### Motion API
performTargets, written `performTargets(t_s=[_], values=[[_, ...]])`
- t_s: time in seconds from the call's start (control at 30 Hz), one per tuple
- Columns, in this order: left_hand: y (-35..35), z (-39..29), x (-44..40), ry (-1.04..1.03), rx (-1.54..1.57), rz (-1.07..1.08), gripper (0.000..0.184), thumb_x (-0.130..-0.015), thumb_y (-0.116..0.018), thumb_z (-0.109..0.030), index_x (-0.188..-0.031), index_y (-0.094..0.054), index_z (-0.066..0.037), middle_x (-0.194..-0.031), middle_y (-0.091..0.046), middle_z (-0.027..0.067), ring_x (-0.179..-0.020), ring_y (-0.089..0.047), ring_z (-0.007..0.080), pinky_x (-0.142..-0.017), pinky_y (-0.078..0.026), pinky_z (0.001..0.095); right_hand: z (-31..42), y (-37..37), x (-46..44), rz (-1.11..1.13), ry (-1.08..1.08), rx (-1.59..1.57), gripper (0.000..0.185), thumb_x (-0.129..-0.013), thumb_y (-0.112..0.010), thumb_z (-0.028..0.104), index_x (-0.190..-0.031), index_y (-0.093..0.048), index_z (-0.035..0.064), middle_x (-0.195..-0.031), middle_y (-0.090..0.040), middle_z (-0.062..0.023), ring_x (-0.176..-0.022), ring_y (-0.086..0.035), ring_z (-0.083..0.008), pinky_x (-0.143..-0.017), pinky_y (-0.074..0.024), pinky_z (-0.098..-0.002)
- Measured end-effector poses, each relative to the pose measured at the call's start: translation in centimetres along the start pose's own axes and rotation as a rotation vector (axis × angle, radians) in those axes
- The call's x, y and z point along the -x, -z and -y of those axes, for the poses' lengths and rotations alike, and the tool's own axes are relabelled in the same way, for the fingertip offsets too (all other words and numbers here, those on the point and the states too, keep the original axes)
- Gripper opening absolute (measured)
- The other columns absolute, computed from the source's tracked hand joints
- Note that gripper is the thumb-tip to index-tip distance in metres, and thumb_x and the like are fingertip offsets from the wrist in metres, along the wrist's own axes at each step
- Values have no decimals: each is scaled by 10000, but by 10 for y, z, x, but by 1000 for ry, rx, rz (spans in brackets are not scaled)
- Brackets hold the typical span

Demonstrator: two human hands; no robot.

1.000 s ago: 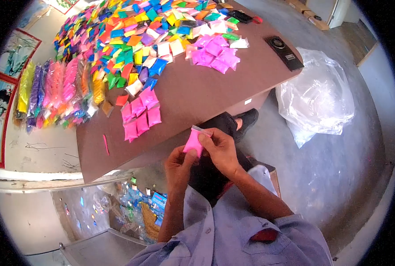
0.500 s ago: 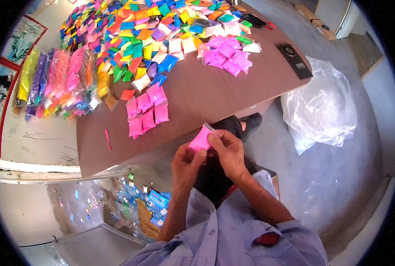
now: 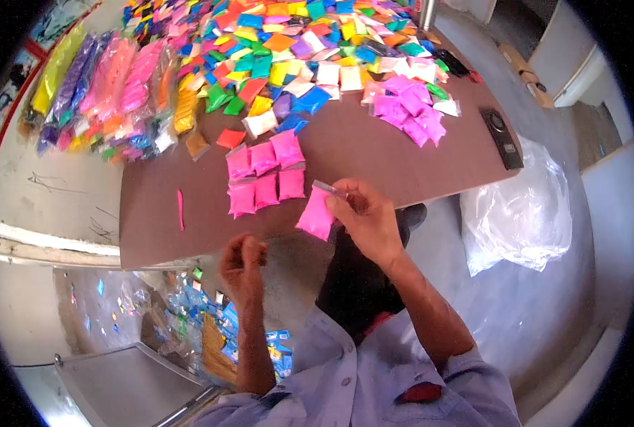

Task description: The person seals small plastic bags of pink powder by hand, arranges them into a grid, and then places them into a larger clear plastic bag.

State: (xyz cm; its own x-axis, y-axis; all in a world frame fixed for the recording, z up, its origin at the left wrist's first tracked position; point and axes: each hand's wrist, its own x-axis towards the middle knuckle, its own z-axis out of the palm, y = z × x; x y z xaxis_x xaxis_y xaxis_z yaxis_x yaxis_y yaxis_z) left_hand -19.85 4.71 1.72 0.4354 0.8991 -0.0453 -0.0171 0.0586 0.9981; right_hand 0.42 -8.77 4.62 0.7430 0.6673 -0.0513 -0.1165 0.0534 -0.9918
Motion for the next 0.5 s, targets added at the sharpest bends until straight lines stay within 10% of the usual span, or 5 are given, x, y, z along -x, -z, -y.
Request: performTargets(t_s=[0.5], values=[[112,-29,-113,-533,-1098,-399,245,-952,-776,-272,-1084,-749,-67,-980,-738,102,-856,-715,270,-765,-559,408,-8,37,-61,31,70,510,270,-972,-749,138,-1205,-702,10,-977,-737,-73,-893,-687,-133,-811,-577,-310]])
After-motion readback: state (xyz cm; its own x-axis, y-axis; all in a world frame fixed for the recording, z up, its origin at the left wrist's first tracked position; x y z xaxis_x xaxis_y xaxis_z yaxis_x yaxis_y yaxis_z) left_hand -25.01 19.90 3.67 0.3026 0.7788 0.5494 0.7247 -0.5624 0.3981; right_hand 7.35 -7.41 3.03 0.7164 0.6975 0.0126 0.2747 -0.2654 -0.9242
